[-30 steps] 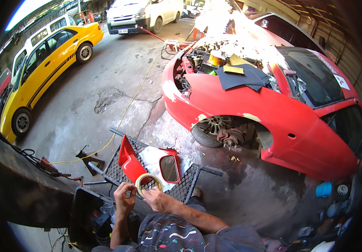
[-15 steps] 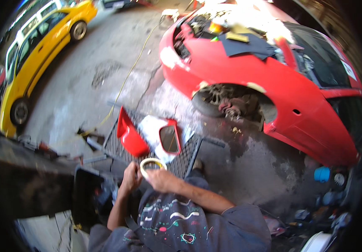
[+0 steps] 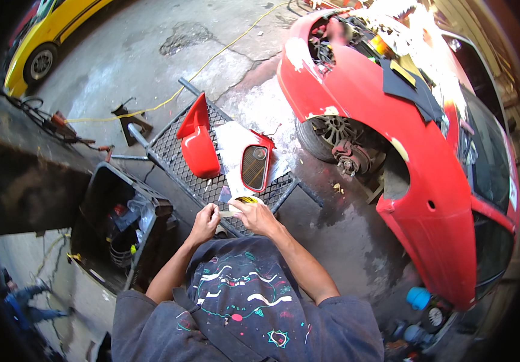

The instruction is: The person applies masking tape to the edges of a red car side mirror to protect the glass and surrounding areas. They carefully align and press the tape along the mirror's perimeter, then trim excess tape with a utility knife.

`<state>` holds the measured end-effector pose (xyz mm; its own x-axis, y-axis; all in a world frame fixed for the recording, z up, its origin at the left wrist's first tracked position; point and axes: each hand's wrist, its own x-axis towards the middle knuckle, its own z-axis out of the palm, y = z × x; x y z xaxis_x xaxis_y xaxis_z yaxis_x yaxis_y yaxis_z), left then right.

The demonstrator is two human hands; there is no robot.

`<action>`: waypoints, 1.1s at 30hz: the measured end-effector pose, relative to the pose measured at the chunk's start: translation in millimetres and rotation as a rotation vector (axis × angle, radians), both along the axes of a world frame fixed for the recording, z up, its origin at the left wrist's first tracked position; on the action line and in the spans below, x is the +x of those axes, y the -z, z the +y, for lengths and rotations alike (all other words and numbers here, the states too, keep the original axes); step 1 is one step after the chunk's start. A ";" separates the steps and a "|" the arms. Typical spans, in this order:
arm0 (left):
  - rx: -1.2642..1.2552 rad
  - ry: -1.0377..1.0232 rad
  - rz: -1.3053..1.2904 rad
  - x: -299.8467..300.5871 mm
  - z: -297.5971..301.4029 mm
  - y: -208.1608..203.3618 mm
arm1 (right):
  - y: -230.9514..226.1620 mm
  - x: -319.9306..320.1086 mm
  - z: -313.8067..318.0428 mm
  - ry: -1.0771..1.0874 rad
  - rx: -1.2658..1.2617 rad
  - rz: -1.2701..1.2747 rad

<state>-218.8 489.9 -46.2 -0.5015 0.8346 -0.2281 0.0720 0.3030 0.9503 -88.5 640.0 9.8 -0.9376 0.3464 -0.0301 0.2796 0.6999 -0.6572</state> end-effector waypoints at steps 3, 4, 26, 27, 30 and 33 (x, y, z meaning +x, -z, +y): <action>0.045 -0.056 -0.417 10.2 6.2 27.2 | 4.5 2.8 9.4 -0.060 0.030 -0.090; 0.042 -0.053 -0.503 14.5 8.2 35.0 | 5.9 2.3 12.6 -0.071 0.044 -0.131; 0.150 -0.672 -0.454 45.2 6.9 40.0 | -41.8 -30.6 129.9 -0.356 -0.432 -0.727; 0.166 -0.711 -0.460 41.7 -5.6 36.0 | -48.9 -28.3 130.5 -0.418 -0.587 -0.708; 0.085 -0.694 -0.470 42.8 -26.9 24.1 | -63.5 -28.1 138.0 -0.403 -0.619 -0.773; 0.216 -0.678 -0.258 48.8 -29.3 14.6 | -54.6 -32.3 146.9 -0.371 -0.452 -0.788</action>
